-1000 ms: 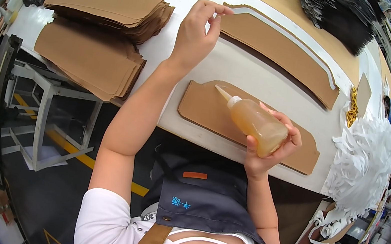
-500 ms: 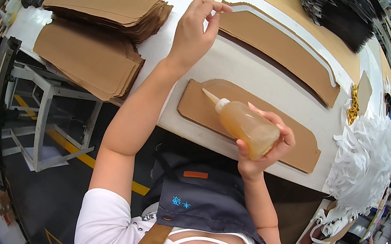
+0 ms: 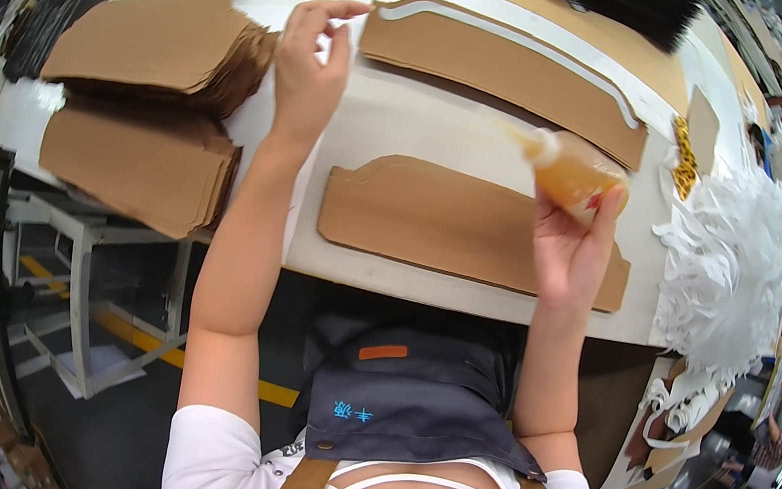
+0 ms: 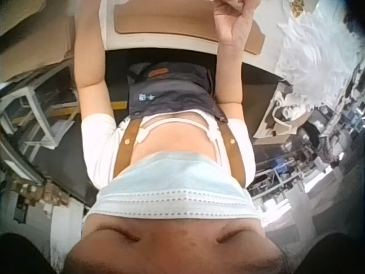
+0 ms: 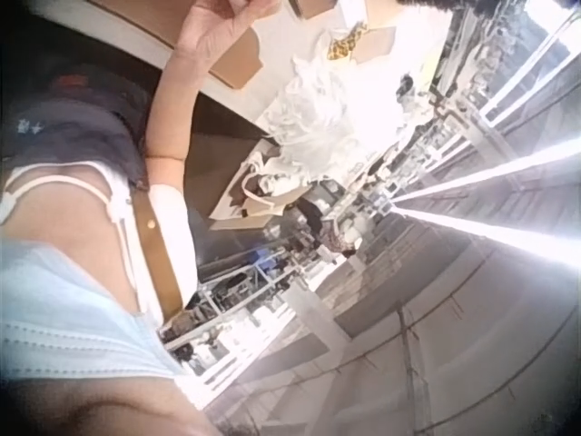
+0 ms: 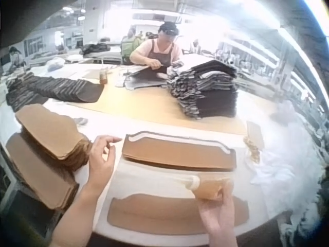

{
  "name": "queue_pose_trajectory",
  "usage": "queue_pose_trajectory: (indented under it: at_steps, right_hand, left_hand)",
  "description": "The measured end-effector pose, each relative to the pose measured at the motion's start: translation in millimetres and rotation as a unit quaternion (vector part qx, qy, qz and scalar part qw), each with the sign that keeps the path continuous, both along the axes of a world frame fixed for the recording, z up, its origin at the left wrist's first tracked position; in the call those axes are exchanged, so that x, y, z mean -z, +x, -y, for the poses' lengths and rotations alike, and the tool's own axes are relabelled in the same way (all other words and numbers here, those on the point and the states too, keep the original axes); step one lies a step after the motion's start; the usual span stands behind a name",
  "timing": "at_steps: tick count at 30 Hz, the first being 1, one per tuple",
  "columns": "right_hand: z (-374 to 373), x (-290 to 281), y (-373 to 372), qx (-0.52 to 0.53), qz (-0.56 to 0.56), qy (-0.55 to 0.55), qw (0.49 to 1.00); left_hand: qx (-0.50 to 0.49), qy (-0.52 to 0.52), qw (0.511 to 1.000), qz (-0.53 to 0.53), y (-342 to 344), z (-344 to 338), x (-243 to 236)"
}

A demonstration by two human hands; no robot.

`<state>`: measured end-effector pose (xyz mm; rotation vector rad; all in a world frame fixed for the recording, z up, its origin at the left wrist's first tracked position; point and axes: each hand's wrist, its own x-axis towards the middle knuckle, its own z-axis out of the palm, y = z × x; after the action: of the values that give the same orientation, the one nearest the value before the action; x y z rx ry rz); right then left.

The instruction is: Applying adhesive and white lining strips to brown leather components at a workbench.

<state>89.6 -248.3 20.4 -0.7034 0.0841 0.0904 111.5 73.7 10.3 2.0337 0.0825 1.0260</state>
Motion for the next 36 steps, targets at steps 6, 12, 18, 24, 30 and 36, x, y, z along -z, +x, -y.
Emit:
queue_pose_trajectory:
  at_steps: [6, 12, 18, 24, 30, 36]
  right_hand:
    - [80.9, -7.9, 69.0, -0.014, -0.16, 0.412, 0.897]
    - [140.3, 25.9, 108.6, 0.016, -0.185, 0.454, 0.872]
    - [149.1, 14.0, 99.5, 0.043, -0.222, 0.478, 0.849]
    - [158.5, -16.6, 47.3, 0.043, -0.278, 0.52, 0.806]
    - [217.0, -28.6, -6.3, 0.043, 0.02, 0.092, 0.995]
    - [347.4, -13.6, 15.6, 0.551, 0.06, -0.658, 0.51]
  left_hand:
    - [0.007, 0.008, 1.0, -0.009, -0.9, 0.0, 3.9]
    - [0.01, 0.03, 0.999, -0.028, 2.4, -6.3, 14.8]
    - [0.017, 0.026, 0.998, -0.048, 4.8, -7.8, 19.9]
    - [0.016, 0.022, 0.997, -0.071, 3.6, -6.3, 20.3]
    - [0.014, 0.023, 0.997, -0.079, 1.1, -15.4, 23.5]
    - [0.019, 0.01, 0.997, -0.073, 5.7, -8.2, 21.2]
